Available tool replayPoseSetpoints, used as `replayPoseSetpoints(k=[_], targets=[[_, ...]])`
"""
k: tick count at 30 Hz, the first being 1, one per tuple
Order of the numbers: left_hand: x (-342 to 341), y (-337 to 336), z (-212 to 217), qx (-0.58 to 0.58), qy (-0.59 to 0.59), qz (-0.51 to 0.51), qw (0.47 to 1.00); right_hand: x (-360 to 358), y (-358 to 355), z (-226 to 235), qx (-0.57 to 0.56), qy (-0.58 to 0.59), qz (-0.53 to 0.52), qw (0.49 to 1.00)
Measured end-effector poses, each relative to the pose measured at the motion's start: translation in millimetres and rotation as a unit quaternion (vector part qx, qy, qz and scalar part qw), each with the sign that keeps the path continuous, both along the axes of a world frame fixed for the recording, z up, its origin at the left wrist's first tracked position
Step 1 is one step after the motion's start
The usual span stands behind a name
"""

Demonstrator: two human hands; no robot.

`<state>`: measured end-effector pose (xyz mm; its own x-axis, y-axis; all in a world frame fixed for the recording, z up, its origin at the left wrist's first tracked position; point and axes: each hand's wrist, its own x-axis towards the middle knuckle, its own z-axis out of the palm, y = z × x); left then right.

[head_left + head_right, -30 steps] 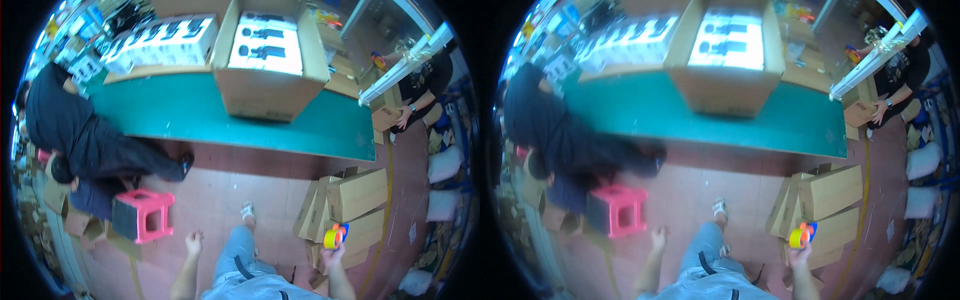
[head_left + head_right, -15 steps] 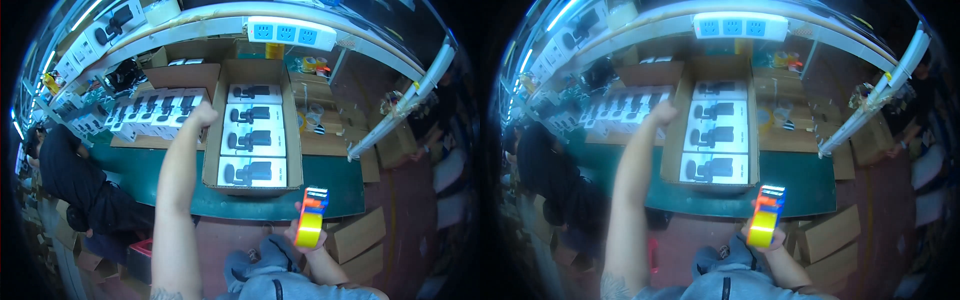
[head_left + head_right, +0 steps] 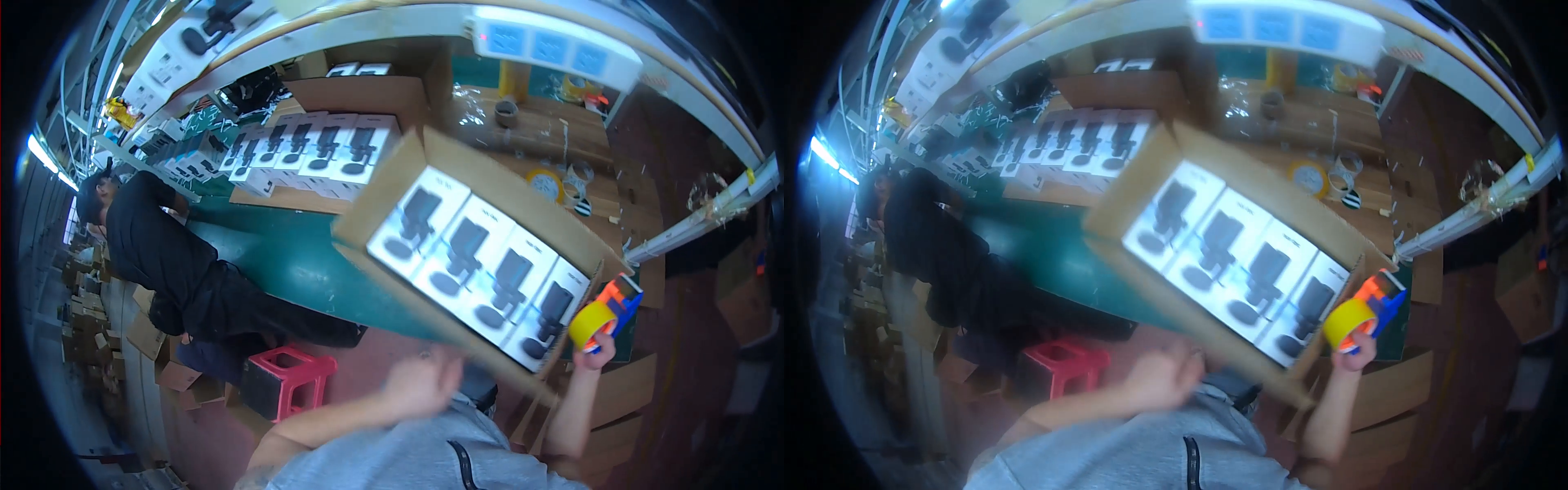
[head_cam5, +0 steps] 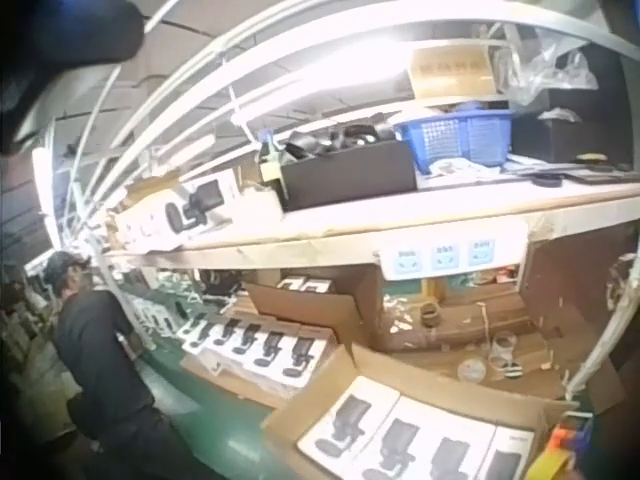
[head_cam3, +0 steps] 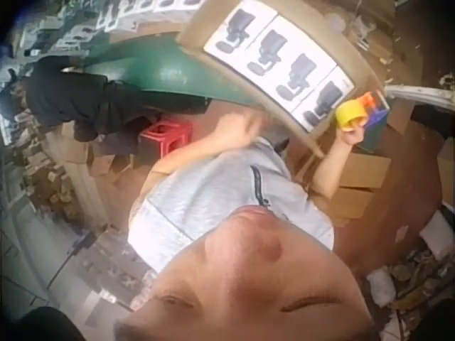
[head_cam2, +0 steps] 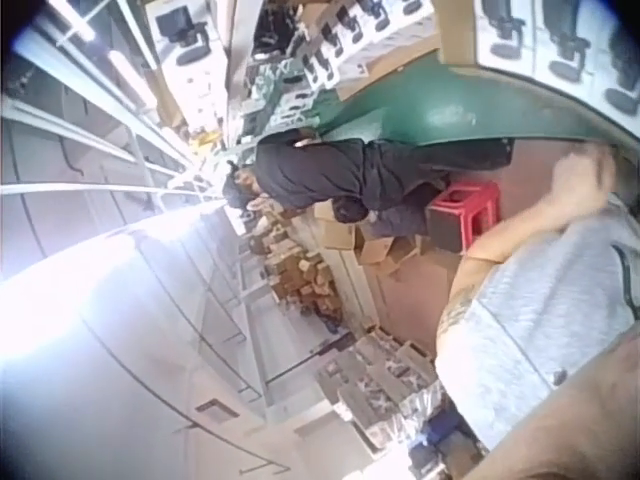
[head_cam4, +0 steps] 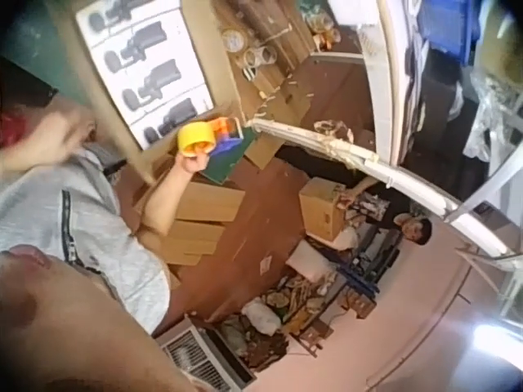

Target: The person packs product boxes into cardboard shipping boxes by hand and seals the cardboard boxes using a tape dispenser.

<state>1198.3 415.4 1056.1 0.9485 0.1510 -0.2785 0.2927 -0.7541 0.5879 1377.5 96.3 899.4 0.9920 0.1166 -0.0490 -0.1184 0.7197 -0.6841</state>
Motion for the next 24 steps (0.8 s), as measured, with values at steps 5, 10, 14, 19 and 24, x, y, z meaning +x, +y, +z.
replayPoseSetpoints(k=[5, 10, 14, 19, 24], targets=[[-10, 93, 48, -0.072, -0.306, 0.042, 0.948, 26, 1, 37, -0.060, 0.004, 0.093, 0.994], [85, 205, 24, 0.143, -0.055, 0.158, 0.975, 49, 32, 30, -0.384, -0.109, 0.198, 0.895], [135, 170, 25, 0.087, 0.217, -0.146, 0.961, 41, 29, 25, -0.334, -0.111, 0.172, 0.920], [126, 80, -24, 0.289, 0.345, -0.236, 0.861, 37, 27, 16, -0.298, -0.143, 0.164, 0.929], [90, 61, -29, 0.278, 0.289, -0.162, 0.902, 50, 20, 2, -0.323, -0.205, 0.187, 0.905]])
